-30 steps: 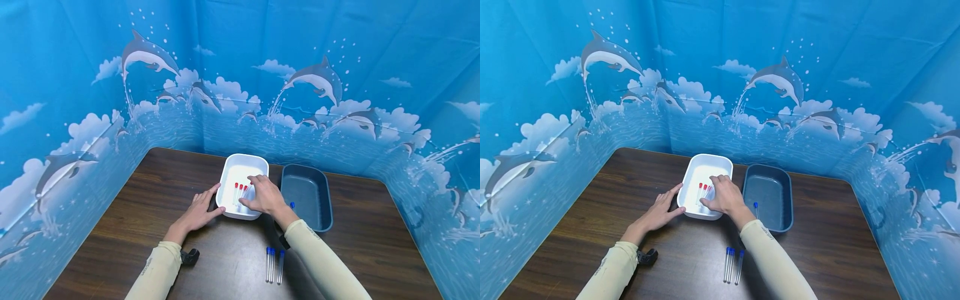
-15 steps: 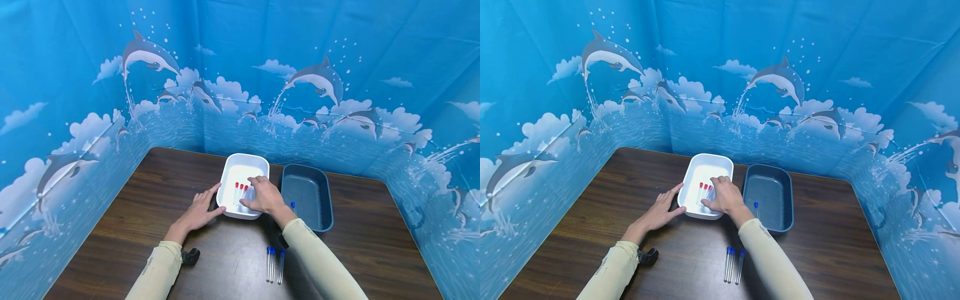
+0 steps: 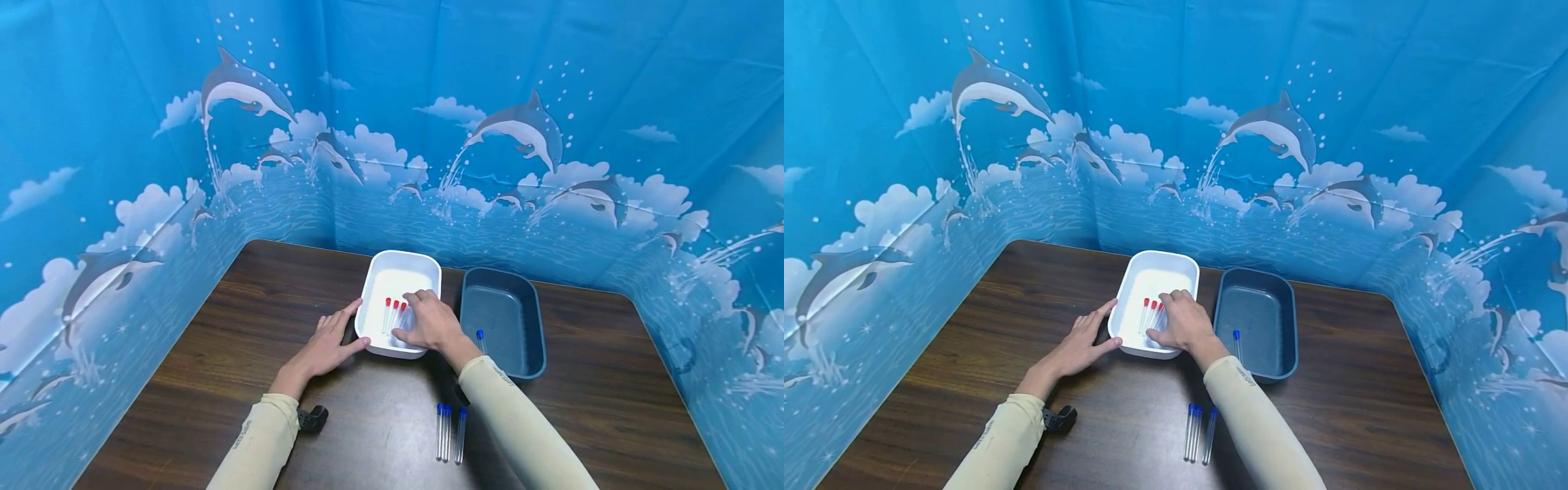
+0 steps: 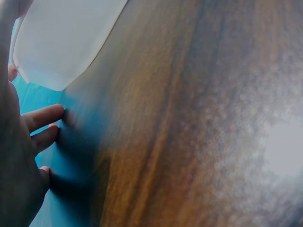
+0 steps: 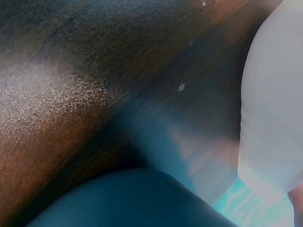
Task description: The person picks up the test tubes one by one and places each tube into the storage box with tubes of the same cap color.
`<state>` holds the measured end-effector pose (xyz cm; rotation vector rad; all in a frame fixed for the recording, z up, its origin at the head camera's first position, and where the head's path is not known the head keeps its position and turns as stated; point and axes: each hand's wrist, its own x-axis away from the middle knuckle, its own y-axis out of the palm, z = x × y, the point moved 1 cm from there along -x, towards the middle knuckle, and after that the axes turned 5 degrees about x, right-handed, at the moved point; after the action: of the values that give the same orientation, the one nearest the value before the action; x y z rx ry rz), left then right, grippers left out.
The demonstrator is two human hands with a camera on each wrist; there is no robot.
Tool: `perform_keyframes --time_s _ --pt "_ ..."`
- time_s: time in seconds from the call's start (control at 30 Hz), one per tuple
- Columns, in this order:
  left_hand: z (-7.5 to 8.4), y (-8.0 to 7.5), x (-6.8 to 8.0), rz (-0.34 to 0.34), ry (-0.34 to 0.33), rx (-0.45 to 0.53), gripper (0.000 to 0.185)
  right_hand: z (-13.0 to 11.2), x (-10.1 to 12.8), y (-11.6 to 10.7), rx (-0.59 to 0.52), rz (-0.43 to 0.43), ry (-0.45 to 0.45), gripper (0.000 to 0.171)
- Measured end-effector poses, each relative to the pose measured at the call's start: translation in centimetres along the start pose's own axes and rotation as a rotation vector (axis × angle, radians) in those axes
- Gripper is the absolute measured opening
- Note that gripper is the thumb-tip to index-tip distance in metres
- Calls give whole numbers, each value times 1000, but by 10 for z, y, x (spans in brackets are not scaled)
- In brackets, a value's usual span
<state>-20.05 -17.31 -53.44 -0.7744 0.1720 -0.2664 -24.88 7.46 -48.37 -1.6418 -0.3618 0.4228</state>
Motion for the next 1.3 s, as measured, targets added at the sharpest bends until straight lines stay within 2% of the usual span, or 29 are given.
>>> perform_keyframes --time_s 0.2,0.43,1.3 --pt "0 0 0 2 0 3 83 -1 -2 2 8 -27 -11 83" --pt "3 -1 1 22 34 24 83 -2 -5 3 17 -54 -28 81" --pt "3 -2 1 4 12 20 84 -7 -11 5 90 -131 -41 80"
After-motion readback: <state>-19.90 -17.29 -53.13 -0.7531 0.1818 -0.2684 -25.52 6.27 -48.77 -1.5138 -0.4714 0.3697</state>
